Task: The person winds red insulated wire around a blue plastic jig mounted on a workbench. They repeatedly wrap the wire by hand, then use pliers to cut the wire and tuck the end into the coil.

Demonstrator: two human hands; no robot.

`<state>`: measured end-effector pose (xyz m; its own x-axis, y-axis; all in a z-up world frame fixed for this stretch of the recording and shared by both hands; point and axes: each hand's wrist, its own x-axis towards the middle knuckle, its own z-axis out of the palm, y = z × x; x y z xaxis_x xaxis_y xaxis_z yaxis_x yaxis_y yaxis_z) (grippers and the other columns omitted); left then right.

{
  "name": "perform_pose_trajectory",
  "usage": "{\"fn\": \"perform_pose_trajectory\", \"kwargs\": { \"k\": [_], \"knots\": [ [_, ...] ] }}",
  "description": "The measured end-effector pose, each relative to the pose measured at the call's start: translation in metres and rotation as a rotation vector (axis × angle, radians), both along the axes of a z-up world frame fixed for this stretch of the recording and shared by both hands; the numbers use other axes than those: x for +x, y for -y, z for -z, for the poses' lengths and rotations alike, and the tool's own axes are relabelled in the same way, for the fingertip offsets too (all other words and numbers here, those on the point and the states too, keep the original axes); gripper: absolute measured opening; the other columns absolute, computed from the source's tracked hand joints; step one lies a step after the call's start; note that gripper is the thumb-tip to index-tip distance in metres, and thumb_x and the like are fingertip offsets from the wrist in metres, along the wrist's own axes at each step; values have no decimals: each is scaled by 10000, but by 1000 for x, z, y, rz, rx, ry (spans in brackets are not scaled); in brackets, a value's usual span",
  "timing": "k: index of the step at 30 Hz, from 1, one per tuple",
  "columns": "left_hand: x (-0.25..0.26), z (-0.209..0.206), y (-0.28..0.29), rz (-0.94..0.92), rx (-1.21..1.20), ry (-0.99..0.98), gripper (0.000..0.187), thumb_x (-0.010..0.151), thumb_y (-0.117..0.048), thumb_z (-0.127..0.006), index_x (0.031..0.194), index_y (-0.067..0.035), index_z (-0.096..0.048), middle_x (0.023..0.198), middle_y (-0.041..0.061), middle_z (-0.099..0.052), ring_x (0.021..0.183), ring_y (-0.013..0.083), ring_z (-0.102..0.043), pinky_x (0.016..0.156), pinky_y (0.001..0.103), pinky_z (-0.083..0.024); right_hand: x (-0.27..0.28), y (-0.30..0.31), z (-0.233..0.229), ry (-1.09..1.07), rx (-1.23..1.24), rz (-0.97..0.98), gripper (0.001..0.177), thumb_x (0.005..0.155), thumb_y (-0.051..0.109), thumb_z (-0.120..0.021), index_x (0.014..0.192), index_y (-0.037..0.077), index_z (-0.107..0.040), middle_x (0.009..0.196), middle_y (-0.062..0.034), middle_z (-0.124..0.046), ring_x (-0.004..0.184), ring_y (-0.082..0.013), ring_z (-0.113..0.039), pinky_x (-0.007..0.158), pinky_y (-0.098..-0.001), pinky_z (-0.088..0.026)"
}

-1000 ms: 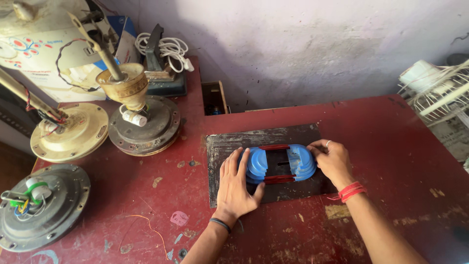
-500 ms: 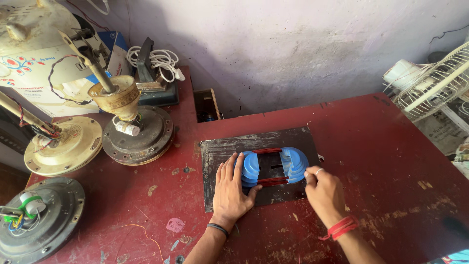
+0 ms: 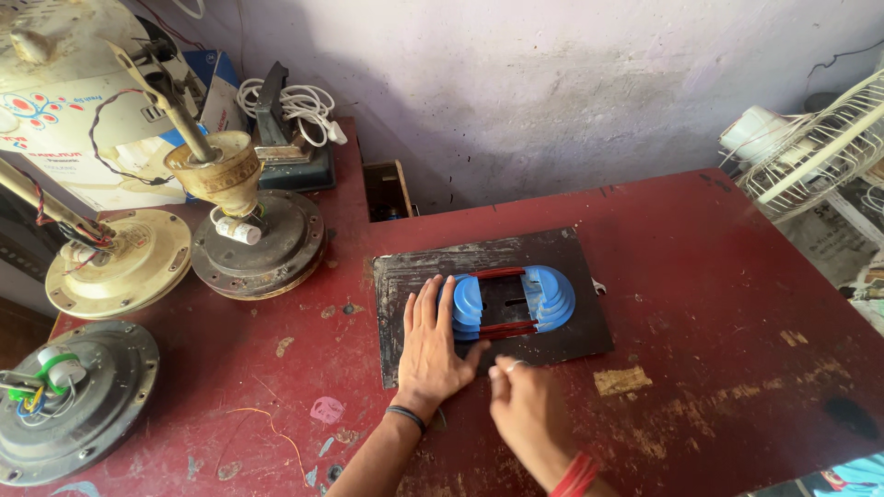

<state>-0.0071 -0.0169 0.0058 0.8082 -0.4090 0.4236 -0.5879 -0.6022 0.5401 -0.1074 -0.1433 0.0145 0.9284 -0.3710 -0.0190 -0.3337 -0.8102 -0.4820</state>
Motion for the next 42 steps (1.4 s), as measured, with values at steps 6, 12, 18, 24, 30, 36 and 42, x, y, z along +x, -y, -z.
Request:
{"fn": "perform_pose_trajectory", "kwargs": {
  "k": [6,12,18,24,30,36,42],
  "knots": [
    [0,8,-2,86,-61,70,1091,843,-604,-708,1546,51,-190,1552,323,-278,1478,459,-254,1225,564,-136,7,-41,-12,91,191,-178,290,956,178,-635,1144,-37,-688,791,-226,-730,691,-310,-751,604,-413,-585],
    [0,16,-7,108,-175,-67,817,922,-291,-684,1578,-20,-281,1637,264,-283,1527,435,-251,1239,486,-246,0,-26,-13,290,320,-330,310,905,205,-717,1076,-52,-751,802,-163,-767,718,-263,-710,636,-386,-554],
    [2,13,-14,131,-393,-190,750,834,-21,-689,1534,-62,-421,1627,224,-361,1511,418,-337,1212,454,-363,-19,32,-60,-386,1655,87,225,961,179,-589,962,-37,-651,565,16,-410,456,-114,-363,435,-300,-320],
    [6,17,-15,123,-468,-294,681,811,53,-678,1461,-47,-498,1590,212,-393,1487,392,-342,1199,441,-347,0,103,-178,279,1505,-203,226,1051,96,-590,1109,-118,-637,640,31,-436,518,-82,-368,471,-284,-291],
    [9,19,-14,61,-500,-186,498,885,107,-558,1367,-15,-597,1514,200,-557,1467,383,-473,1208,428,-387,105,112,-175,604,417,-224,132,968,103,-761,1051,4,-792,660,36,-568,561,-54,-408,489,-252,-288],
    [8,17,-10,-42,-592,-230,354,967,53,-505,1308,9,-587,1390,200,-610,1324,380,-579,1098,414,-485,165,140,-114,797,183,-182,157,1023,106,-805,1135,-3,-793,873,-63,-729,751,-57,-547,669,-246,-451],
    [8,15,-7,-151,-509,-109,256,981,2,-558,1227,-3,-630,1114,173,-658,1109,345,-594,960,431,-496,187,155,-56,857,-10,-18,163,959,140,-852,1055,16,-805,875,-119,-763,726,-108,-682,688,-273,-517]
  ]
}}
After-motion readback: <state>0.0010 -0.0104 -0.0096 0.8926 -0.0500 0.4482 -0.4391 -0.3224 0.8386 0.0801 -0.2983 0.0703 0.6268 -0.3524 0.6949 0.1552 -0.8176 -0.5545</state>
